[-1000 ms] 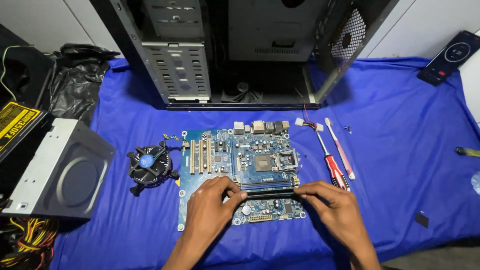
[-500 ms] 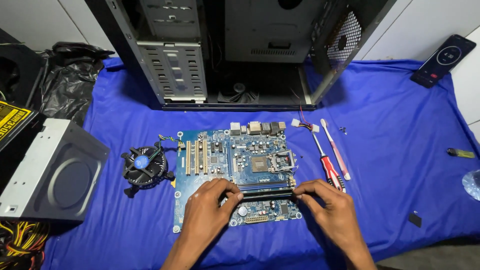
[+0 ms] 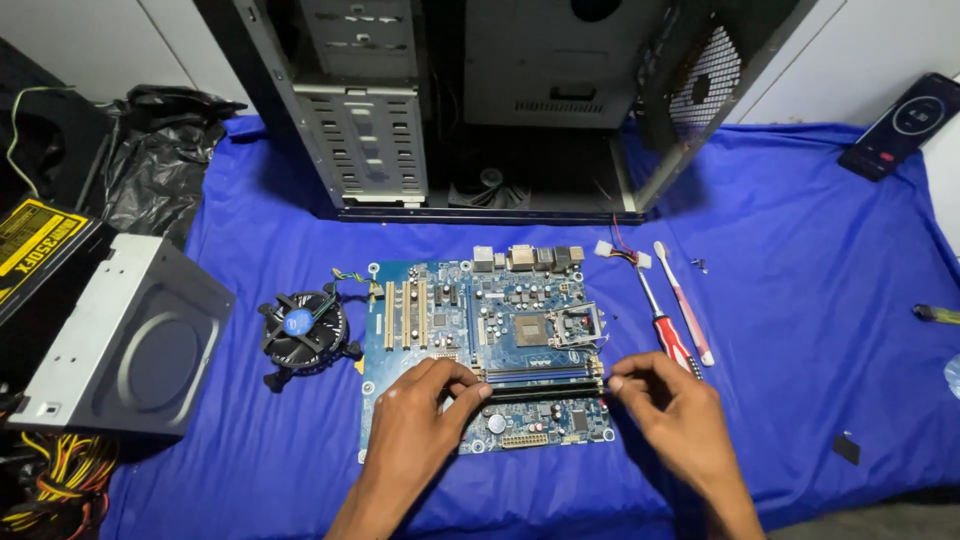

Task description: Cleaning a computer motherboard and RAM sticks using a toothbrush and cotton swab, then attempting to install components.

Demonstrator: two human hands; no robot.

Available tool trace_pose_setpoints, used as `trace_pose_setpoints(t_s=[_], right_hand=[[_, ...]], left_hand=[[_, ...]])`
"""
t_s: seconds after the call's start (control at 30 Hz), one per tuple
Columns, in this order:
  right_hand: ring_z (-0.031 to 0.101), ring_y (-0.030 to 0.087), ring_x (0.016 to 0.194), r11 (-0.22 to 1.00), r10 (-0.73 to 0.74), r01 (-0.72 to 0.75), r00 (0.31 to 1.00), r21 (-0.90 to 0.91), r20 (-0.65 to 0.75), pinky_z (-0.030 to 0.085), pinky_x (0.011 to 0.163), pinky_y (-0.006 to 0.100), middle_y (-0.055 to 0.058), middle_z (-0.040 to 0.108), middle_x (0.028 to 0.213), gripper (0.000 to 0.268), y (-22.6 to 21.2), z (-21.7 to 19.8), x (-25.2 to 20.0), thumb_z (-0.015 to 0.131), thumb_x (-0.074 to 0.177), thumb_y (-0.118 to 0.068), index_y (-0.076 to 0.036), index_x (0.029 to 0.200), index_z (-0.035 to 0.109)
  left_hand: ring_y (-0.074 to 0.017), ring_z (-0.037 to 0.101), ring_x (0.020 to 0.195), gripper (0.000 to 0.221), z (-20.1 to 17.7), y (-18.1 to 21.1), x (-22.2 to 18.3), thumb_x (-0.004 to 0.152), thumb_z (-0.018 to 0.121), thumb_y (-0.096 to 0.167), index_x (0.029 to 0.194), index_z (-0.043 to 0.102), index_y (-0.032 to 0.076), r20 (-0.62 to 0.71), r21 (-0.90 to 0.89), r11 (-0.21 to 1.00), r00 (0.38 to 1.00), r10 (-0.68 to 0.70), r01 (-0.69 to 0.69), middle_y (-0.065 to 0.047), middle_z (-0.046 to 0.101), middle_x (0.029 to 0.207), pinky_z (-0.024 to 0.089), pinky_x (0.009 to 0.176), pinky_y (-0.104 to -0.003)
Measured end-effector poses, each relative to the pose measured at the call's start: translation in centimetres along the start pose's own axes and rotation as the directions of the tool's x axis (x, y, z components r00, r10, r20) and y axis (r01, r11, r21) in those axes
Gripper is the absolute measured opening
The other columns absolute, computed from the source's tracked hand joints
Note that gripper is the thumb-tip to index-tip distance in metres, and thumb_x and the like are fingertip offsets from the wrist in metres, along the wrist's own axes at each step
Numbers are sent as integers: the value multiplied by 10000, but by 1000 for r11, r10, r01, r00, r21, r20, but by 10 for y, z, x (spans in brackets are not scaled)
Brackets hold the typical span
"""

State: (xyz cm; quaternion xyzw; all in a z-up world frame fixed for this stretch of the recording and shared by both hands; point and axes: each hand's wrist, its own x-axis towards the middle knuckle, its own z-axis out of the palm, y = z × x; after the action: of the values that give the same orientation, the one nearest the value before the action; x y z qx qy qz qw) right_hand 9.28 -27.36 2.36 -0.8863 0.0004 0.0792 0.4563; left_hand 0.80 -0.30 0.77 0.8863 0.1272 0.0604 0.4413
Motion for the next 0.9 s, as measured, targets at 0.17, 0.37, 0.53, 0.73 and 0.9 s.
trace_pose_setpoints(t_s=[0.17, 0.37, 0.53, 0.73, 0.9], right_hand=[[747, 90, 838, 975, 182, -169, 979, -145, 89, 549, 824, 217, -13, 849, 909, 163, -20, -3, 2, 765, 874, -197, -135, 1004, 842], [782, 137, 824, 971, 234, -225, 963, -75, 134, 613, 821, 238, 52, 848, 897, 168, -12, -1, 7, 750, 894, -128, -78, 1024, 843], [788, 133, 771, 958, 280, -269, 952, -93, 127, 564, 766, 225, 37, 850, 868, 150, -12, 1, 9, 793, 880, -147, -85, 1003, 852], [766, 144, 770, 964, 266, -264, 947, -37, 178, 570, 770, 238, 62, 822, 851, 138, -6, 0, 15, 758, 903, -106, -50, 1007, 830], [632, 104, 603, 977, 199, -188, 974, -104, 110, 466, 649, 240, 25, 717, 617, 173, -2, 6, 17, 816, 876, -238, -70, 836, 812]], left_hand=[[-137, 692, 800, 173, 1, 2, 2, 887, 751, 410, 862, 720, 241, 53, 80, 996, 997, -49, 44, 95, 743, 881, 508, 669, -375], [-142, 728, 849, 104, 4, -1, 3, 898, 738, 342, 930, 731, 243, 95, 63, 998, 995, -26, 20, 91, 771, 920, 535, 706, -368], [-172, 729, 855, 63, 3, -4, 3, 898, 730, 292, 924, 732, 235, 90, 41, 999, 996, 0, -4, 77, 780, 903, 518, 718, -380], [-148, 746, 808, 64, 5, -4, 4, 880, 753, 243, 944, 752, 237, 93, 51, 998, 995, -40, 35, 78, 784, 944, 555, 737, -357], [-142, 746, 828, 57, 3, -2, 3, 900, 735, 237, 956, 741, 232, 110, 51, 998, 993, -40, 35, 74, 773, 934, 554, 724, -363]])
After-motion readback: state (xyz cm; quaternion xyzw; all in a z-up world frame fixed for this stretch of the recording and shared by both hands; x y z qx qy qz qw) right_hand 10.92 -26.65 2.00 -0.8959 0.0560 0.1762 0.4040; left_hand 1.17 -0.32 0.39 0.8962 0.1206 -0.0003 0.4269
